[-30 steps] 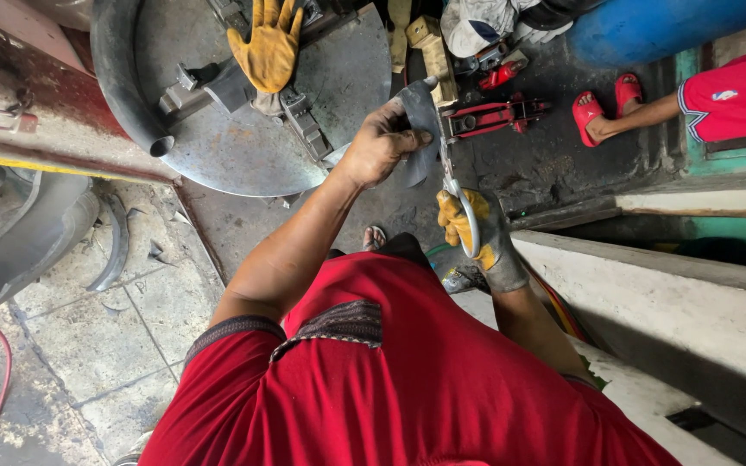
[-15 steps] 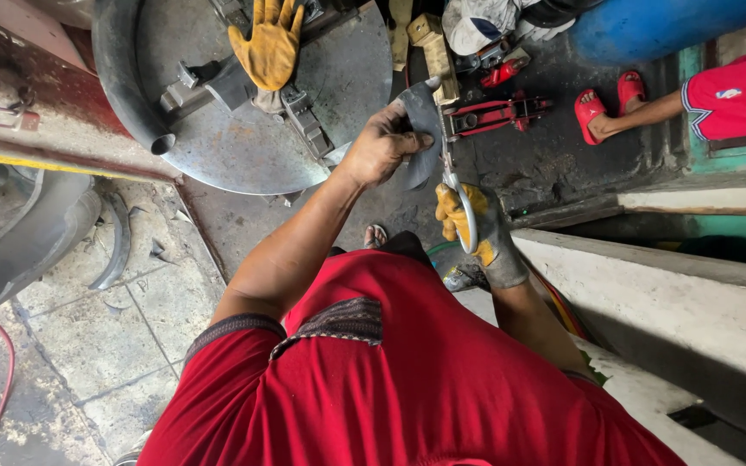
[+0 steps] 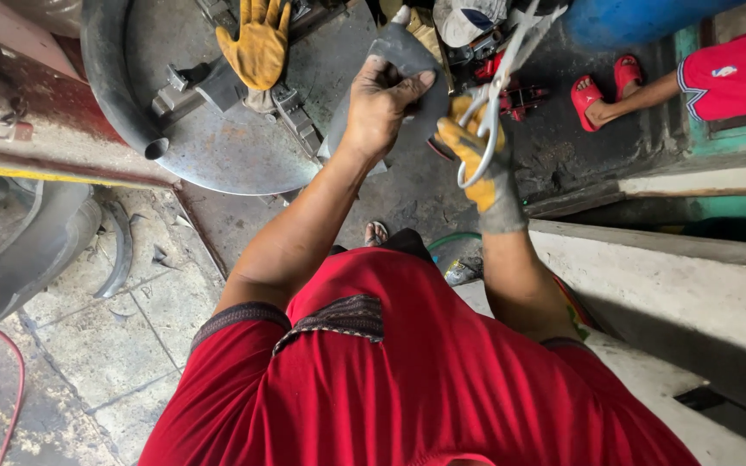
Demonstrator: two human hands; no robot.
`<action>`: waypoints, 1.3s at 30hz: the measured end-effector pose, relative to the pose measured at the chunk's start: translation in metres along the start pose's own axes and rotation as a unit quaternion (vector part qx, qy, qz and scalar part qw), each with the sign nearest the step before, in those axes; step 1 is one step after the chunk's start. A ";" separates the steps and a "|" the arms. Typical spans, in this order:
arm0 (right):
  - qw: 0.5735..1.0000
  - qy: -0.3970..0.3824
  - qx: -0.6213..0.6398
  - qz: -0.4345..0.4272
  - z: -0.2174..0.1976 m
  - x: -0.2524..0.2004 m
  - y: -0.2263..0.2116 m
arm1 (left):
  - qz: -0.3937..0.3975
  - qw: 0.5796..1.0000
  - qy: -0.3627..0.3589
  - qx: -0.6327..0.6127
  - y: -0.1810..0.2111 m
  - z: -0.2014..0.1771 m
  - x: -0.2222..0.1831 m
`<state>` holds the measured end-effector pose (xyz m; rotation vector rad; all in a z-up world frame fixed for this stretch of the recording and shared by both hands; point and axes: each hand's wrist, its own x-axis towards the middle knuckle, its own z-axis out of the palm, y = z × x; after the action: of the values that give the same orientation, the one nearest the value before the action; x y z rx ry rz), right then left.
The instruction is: Cutting and shaping a thick rubber piece using scissors in a workshop environment.
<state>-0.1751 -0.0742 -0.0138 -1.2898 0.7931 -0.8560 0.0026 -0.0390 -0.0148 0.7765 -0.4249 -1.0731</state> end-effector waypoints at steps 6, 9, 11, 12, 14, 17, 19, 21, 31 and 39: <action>0.991 0.017 -0.100 -0.088 0.002 0.022 -0.037 | 0.021 0.996 0.033 -0.076 0.018 0.009 0.001; 0.986 0.056 -0.066 -0.144 -0.011 0.023 -0.049 | -0.039 0.978 0.083 -0.189 0.026 -0.029 0.009; 0.984 0.087 0.017 -0.155 -0.031 0.019 -0.055 | -0.052 0.966 0.114 -0.227 0.030 -0.058 0.016; 0.989 0.109 0.013 -0.100 -0.045 0.015 -0.061 | -0.033 0.957 0.149 -0.249 0.033 -0.071 0.018; 0.991 0.128 0.007 -0.042 -0.071 0.002 -0.052 | -0.013 0.944 0.187 -0.271 0.035 -0.084 0.014; 0.993 0.101 -0.037 -0.051 -0.134 -0.010 0.014 | 0.017 0.957 0.172 -0.232 0.032 -0.073 0.003; 0.964 -0.122 0.126 0.200 -0.205 -0.032 0.084 | -0.044 0.985 0.079 -0.145 0.013 -0.059 -0.008; 0.984 -0.051 -0.004 0.172 -0.162 -0.043 0.079 | -0.091 0.992 0.063 0.052 -0.008 -0.035 -0.022; 0.958 -0.109 -0.053 0.261 -0.062 0.012 0.184 | -0.260 0.787 -0.320 0.459 -0.145 -0.050 -0.097; 0.964 -0.077 0.009 0.253 -0.047 -0.015 0.062 | -0.477 0.874 -0.070 -0.051 -0.132 -0.094 -0.129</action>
<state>-0.2177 -0.0784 -0.0809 -1.0531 0.9316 -0.3473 -0.0740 0.0761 -0.1689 0.8267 -0.0712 -2.0704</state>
